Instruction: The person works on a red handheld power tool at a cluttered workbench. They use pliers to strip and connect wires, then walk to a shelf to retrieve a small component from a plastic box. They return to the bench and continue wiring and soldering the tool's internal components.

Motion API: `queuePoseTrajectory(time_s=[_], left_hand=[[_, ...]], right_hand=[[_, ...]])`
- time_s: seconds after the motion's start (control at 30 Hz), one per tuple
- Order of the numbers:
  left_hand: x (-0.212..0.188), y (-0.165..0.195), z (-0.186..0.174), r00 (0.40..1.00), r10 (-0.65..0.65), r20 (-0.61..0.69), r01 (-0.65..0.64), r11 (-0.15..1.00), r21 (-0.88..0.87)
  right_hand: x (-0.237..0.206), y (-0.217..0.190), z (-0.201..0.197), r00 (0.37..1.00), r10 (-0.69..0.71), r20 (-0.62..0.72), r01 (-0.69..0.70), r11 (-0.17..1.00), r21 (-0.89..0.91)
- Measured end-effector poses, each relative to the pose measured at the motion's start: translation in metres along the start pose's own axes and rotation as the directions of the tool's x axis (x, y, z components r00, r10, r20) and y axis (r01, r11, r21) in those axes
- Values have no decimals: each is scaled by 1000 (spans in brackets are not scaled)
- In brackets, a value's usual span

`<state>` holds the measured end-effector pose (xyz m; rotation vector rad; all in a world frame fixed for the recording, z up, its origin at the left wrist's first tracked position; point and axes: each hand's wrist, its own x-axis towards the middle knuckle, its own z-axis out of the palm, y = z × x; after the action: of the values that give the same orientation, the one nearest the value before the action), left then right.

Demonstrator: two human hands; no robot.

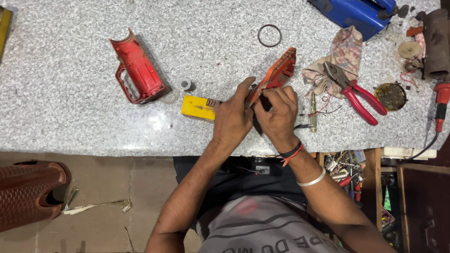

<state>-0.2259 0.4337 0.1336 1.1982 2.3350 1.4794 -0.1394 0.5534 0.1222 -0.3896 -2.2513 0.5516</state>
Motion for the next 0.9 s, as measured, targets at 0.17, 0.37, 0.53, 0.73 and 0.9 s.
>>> queuePoseTrajectory(time_s=[0.17, 0.37, 0.53, 0.73, 0.9], left_hand=[[5, 2, -1, 999, -35, -8, 35, 999, -24], [15, -2, -10, 1000, -5, 6, 6, 994, -113], [26, -7, -17, 975, -135, 177, 144, 989, -38], [42, -5, -13, 995, 7, 104, -6, 1000, -13], [46, -5, -15, 965, -114, 238, 119, 993, -8]], right_hand=[[3, -5, 7, 992, 121, -24, -120, 992, 26], [5, 16, -23, 982, 37, 187, -67, 985, 157], [4, 82, -118, 986, -8, 166, 31, 990, -137], [-10, 140, -178, 873, 283, 396, -26, 839, -543], [-13, 169, -173, 891, 272, 364, -40, 846, -532]])
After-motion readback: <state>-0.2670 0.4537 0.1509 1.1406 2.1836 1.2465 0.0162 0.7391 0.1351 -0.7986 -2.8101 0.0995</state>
